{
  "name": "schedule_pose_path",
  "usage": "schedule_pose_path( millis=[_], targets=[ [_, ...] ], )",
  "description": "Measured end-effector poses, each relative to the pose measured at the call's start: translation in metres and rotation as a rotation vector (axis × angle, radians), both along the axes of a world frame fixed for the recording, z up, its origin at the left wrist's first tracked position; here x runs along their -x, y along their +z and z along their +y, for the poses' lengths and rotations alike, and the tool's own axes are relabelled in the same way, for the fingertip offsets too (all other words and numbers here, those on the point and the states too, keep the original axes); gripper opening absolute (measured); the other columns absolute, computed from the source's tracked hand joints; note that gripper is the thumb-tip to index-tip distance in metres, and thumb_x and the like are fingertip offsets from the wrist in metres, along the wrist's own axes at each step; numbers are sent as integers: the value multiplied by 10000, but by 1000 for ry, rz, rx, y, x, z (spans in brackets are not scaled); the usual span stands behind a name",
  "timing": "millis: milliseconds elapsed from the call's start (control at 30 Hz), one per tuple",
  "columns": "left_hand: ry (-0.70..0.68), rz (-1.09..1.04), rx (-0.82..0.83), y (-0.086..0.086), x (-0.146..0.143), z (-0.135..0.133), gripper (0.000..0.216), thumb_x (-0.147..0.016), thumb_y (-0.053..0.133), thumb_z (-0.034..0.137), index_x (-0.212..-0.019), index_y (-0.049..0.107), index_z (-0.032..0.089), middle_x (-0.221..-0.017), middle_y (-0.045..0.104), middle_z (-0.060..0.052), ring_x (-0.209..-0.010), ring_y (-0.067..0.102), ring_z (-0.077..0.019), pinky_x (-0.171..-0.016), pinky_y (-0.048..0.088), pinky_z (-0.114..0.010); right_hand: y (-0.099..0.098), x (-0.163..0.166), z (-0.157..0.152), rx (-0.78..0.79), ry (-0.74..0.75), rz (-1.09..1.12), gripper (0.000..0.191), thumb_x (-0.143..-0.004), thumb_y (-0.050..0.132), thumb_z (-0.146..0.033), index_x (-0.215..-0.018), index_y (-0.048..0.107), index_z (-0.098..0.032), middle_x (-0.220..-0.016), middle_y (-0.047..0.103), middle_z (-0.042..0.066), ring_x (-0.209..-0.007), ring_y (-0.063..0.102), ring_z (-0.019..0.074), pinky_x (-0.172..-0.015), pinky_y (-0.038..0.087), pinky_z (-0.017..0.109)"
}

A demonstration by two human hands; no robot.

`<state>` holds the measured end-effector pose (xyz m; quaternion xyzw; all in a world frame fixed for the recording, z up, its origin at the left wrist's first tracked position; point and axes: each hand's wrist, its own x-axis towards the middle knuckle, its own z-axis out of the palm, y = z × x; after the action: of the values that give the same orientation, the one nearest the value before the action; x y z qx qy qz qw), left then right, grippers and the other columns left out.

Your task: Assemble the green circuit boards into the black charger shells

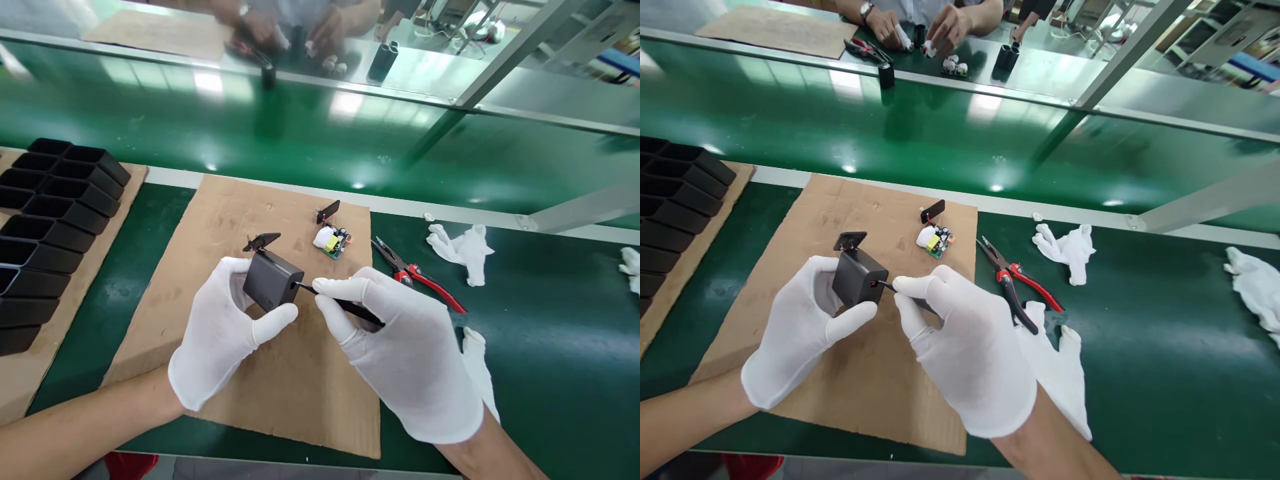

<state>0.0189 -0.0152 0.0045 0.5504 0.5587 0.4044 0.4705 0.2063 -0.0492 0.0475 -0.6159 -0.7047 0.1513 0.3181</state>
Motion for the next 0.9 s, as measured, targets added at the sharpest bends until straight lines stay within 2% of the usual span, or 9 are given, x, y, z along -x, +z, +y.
schedule_pose_path(
  millis=[100,200,300,433,533,667,800,900],
  targets=[
    [37,41,-25,-3,1,-1,481,-645,880,397,-988,596,217,-915,741,-18,-839,741,-237,-793,640,-386,-5,0,1,79,-9,70,151,-917,647,-165,-971,784,-199,-695,659,-39,-592,593,95,-585,451,236],
    [61,97,-84,-6,1,-4,506,-649,870,411,-1017,581,220,-952,737,-30,-883,743,-253,-822,641,-409,-9,-1,6,221,-14,103,310,-906,619,-198,-1184,756,-172,-649,635,-57,-539,562,105,-594,474,254],
    [68,225,-162,-6,2,-6,503,-656,864,382,-1028,565,225,-966,726,-28,-873,743,-249,-819,644,-412,-12,-1,12,400,81,168,455,-940,530,-191,-1367,681,-141,-678,671,-43,-566,584,117,-638,508,261],
    [54,291,-232,-7,3,-8,481,-689,836,334,-1070,559,233,-1005,722,-25,-873,751,-230,-805,652,-383,-14,0,15,553,192,340,512,-960,443,-137,-1424,654,-194,-729,738,-40,-641,644,117,-622,506,221],
    [68,306,-279,-9,3,-8,508,-681,851,339,-1081,552,244,-1013,718,-19,-894,758,-227,-809,658,-373,-14,2,14,550,163,341,521,-950,435,-127,-1404,678,-204,-660,685,-58,-561,563,102,-559,454,208],
    [82,320,-342,-12,3,-8,519,-665,872,344,-1050,532,265,-999,694,-6,-895,758,-226,-797,663,-378,-15,5,12,466,120,316,486,-916,460,-140,-1307,748,-162,-607,606,-56,-539,500,99,-594,446,227],
    [83,327,-351,-13,3,-9,523,-682,874,348,-1058,516,286,-1024,702,-1,-929,760,-240,-820,658,-397,-18,8,12,382,102,294,470,-911,466,-162,-1260,780,-150,-633,606,-42,-537,465,103,-611,450,242],
    [76,302,-300,-13,3,-10,519,-698,870,357,-1068,510,306,-1044,709,5,-962,757,-257,-857,644,-415,-18,8,11,373,94,278,453,-921,471,-175,-1244,787,-151,-650,641,-35,-540,480,106,-612,458,244]
  ],
)
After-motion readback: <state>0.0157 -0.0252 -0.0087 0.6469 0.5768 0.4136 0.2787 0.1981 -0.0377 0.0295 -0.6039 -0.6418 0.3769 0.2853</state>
